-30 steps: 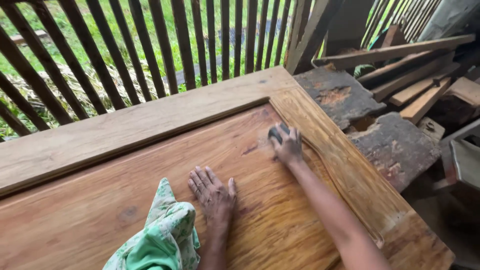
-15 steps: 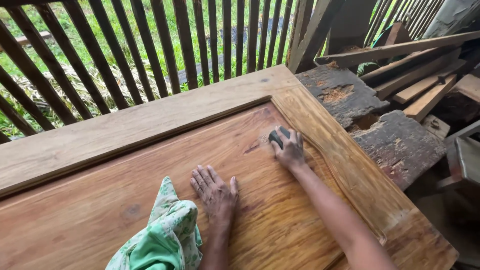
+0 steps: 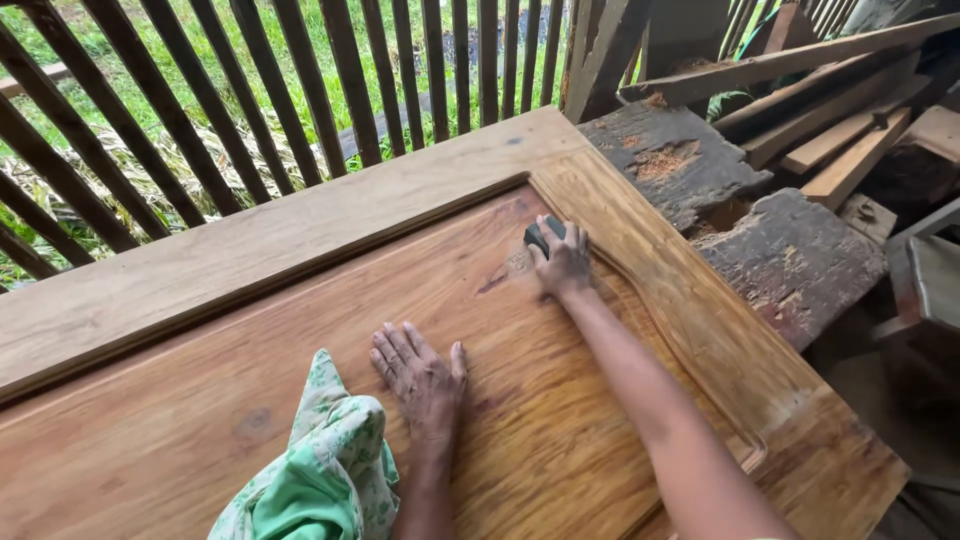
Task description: Sanding the surface of a wooden door using sandpaper and wiping it with a cloth.
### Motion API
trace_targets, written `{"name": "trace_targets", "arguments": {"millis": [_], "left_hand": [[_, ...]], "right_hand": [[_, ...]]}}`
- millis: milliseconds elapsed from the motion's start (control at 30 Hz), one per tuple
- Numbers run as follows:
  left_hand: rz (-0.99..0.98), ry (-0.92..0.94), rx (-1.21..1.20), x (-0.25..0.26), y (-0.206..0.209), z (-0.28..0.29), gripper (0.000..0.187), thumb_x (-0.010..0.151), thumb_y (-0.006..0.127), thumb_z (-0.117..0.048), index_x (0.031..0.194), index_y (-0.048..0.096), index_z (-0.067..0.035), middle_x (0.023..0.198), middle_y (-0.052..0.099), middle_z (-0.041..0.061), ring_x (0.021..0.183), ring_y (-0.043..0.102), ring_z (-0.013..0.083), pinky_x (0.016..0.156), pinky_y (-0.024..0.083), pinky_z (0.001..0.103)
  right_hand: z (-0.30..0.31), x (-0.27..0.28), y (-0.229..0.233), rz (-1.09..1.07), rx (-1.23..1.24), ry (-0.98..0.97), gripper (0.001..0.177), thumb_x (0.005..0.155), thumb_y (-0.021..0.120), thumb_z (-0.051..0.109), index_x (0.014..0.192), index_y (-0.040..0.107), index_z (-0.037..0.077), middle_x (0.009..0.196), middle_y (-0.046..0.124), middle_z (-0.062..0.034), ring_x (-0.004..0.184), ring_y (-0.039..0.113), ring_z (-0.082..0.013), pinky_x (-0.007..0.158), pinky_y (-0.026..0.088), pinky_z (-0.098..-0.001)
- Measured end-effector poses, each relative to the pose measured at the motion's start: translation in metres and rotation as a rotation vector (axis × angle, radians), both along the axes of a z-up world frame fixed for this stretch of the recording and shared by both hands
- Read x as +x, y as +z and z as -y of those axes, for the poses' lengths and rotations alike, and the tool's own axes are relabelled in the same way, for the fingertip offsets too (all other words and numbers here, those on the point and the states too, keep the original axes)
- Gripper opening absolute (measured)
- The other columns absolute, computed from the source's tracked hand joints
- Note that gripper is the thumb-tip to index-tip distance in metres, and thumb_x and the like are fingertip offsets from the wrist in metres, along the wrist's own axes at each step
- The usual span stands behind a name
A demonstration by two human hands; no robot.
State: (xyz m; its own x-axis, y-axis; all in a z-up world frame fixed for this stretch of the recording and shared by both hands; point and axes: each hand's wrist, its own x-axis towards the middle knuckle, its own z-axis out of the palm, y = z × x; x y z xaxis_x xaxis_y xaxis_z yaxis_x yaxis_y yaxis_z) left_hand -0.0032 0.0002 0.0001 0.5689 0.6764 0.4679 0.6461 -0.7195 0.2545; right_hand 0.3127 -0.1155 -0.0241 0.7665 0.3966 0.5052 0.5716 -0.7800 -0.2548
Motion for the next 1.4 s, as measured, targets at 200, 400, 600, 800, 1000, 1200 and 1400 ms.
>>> {"name": "trace_targets", "arguments": {"millis": [200,400,600,800,1000,1200,1400], "left_hand": [[-0.007,-0.051,-0.013,-0.006,0.011,-0.002,0.094,0.084,0.064,-0.057,0.145,0.046,0.012,0.154,0.038,0.039,0.147,0.034,0.0505,0.125,0.021,0.056],[-0.012,-0.049,-0.001,-0.003,0.002,-0.002,0.095,0.085,0.063,-0.059,0.146,0.045,0.011,0.154,0.038,0.039,0.147,0.033,0.0507,0.124,0.021,0.056],[-0.029,-0.062,-0.048,-0.003,0.002,-0.004,0.096,0.084,0.063,-0.058,0.146,0.043,0.011,0.155,0.036,0.04,0.149,0.031,0.0502,0.125,0.017,0.056],[0.023,-0.03,0.012,-0.004,0.003,0.0,0.094,0.082,0.065,-0.057,0.145,0.046,0.011,0.153,0.04,0.038,0.146,0.036,0.05,0.124,0.023,0.055],[0.023,-0.05,-0.032,-0.001,-0.007,-0.004,0.095,0.083,0.065,-0.057,0.146,0.043,0.011,0.155,0.036,0.039,0.149,0.029,0.0504,0.125,0.019,0.056],[0.053,0.019,0.001,0.006,-0.012,-0.002,0.091,0.081,0.064,-0.061,0.144,0.051,0.003,0.155,0.041,0.031,0.15,0.032,0.0467,0.129,0.016,0.056],[0.08,0.03,-0.034,0.005,0.001,0.001,0.087,0.089,0.057,-0.065,0.141,0.054,0.004,0.152,0.044,0.032,0.149,0.034,0.0468,0.129,0.016,0.056]], "right_hand": [[0.026,-0.083,0.049,0.032,0.06,0.188,0.046,0.087,0.077,0.023,0.129,0.071,0.004,0.121,0.056,-0.0228,0.104,0.05,-0.0335,0.096,0.047,-0.0435],[0.004,-0.042,0.045,-0.027,0.034,0.069,0.056,0.086,0.081,0.028,0.138,0.066,0.015,0.114,0.059,-0.0168,0.103,0.047,-0.0293,0.096,0.045,-0.0411],[0.026,-0.076,0.058,-0.101,0.011,0.198,0.046,0.089,0.074,0.028,0.132,0.07,0.01,0.119,0.057,-0.0219,0.101,0.049,-0.0314,0.092,0.046,-0.0447],[0.004,-0.053,0.057,-0.105,0.044,0.107,0.057,0.087,0.077,0.029,0.141,0.064,0.015,0.124,0.057,-0.0203,0.104,0.049,-0.0339,0.095,0.047,-0.0455],[0.019,-0.049,0.042,-0.007,-0.022,0.175,0.052,0.086,0.078,0.03,0.135,0.068,0.014,0.119,0.06,-0.0218,0.096,0.049,-0.0303,0.082,0.05,-0.0429],[0.02,-0.038,0.022,-0.104,-0.039,0.062,0.06,0.086,0.076,0.046,0.142,0.063,0.03,0.129,0.056,-0.0134,0.121,0.055,-0.0359,0.103,0.046,-0.0463],[0.021,-0.039,0.038,-0.032,-0.058,0.117,0.05,0.08,0.082,0.042,0.127,0.073,0.025,0.127,0.058,-0.0168,0.118,0.056,-0.0393,0.103,0.046,-0.0483]]}}
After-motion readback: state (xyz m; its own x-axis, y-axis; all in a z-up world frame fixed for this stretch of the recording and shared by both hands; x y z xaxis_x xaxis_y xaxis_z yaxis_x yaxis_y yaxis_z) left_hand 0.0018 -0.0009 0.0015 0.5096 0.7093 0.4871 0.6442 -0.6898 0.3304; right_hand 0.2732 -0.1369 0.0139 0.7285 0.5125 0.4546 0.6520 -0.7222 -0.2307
